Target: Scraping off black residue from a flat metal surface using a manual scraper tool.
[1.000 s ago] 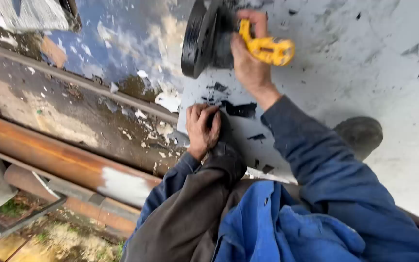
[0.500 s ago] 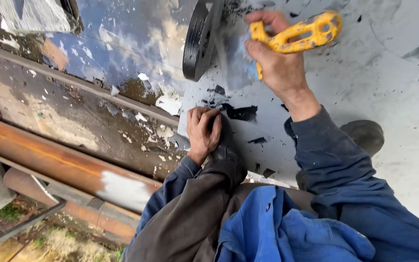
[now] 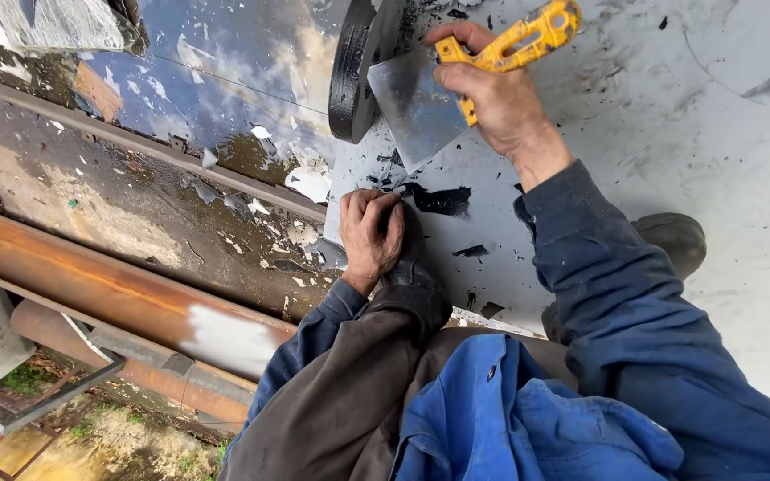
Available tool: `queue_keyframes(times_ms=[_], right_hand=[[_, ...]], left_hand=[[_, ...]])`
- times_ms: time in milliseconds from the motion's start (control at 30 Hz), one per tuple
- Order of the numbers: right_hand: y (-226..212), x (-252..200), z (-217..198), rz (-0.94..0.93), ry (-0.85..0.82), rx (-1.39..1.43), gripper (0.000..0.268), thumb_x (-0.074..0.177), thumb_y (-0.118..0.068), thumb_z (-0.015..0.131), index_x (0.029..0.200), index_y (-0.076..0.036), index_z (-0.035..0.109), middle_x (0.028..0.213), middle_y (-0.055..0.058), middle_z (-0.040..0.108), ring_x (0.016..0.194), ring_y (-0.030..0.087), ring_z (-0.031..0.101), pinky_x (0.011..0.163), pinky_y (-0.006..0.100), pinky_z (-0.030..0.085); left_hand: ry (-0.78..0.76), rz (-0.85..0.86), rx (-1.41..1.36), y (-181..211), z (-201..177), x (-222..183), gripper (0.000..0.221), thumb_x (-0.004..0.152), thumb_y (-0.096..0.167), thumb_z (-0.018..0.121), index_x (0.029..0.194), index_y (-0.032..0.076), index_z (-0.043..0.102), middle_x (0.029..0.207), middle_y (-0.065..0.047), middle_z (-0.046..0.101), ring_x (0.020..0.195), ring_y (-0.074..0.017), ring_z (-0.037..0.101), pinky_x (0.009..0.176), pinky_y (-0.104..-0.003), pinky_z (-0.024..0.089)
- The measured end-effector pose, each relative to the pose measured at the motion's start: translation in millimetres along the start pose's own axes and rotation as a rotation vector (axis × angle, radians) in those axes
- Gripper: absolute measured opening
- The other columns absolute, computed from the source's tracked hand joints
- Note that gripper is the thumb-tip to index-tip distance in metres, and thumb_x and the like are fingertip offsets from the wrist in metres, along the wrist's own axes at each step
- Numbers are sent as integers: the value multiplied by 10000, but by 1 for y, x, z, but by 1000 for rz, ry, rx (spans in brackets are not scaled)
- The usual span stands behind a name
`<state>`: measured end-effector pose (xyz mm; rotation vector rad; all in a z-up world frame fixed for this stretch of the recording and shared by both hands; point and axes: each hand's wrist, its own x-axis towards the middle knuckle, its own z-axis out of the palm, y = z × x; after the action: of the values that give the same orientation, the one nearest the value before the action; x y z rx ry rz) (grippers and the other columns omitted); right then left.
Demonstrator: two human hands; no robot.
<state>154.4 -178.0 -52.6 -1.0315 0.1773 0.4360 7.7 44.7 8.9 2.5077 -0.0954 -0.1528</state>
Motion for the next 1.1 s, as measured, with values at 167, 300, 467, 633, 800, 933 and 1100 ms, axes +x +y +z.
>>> queue_keyframes(times_ms=[167,300,467,633,800,933,1100], right_hand=[[-15,5,6,270,-28,454,296,941,-14,631,1225,-83,676,1063,1,642,955,97,642,849,281,559],[-19,0,9,251,-28,516,307,947,-31,656,1249,-83,675,1124,6,657,1009,115,662,918,278,571],[-31,7,-2,-342,-101,-493,298,1104,-65,698,1392,-76,624,1280,22,661,1121,97,638,1012,259,548],[-22,22,-1,-44,-58,-222,314,998,-61,703,1310,-83,686,1159,2,664,1039,81,639,910,247,546],[-25,25,1,361,-69,428,287,924,1,639,1202,-51,685,1010,18,673,920,124,678,830,291,592],[-14,16,3,412,-32,475,291,912,-35,620,1192,-56,695,1000,33,694,903,124,693,801,309,612],[-63,2,23,-894,-115,-1103,169,1095,-27,681,1254,-9,624,1267,183,703,949,214,721,792,287,602]], left_hand=[[13,25,23,-2,5,4,207,911,88,737,1112,96,692,1077,-103,623,1072,-321,578,912,-429,499],[7,13,17,-2,2,2,211,912,82,739,1114,94,682,1085,-105,621,1080,-323,579,918,-428,500],[16,11,-6,-3,3,3,214,905,77,745,1110,95,683,1077,-104,617,1072,-318,579,915,-423,502],[24,10,-4,-1,3,2,215,902,79,746,1108,93,684,1071,-102,623,1069,-319,580,913,-420,502],[25,12,4,-2,5,6,203,901,83,738,1097,90,687,1057,-102,625,1065,-313,583,912,-418,501],[17,8,6,-2,2,3,195,910,85,737,1099,89,685,1058,-96,626,1070,-311,583,917,-419,501],[5,-1,8,1,1,1,189,910,89,744,1091,99,691,1055,-88,628,1068,-310,581,914,-420,507]])
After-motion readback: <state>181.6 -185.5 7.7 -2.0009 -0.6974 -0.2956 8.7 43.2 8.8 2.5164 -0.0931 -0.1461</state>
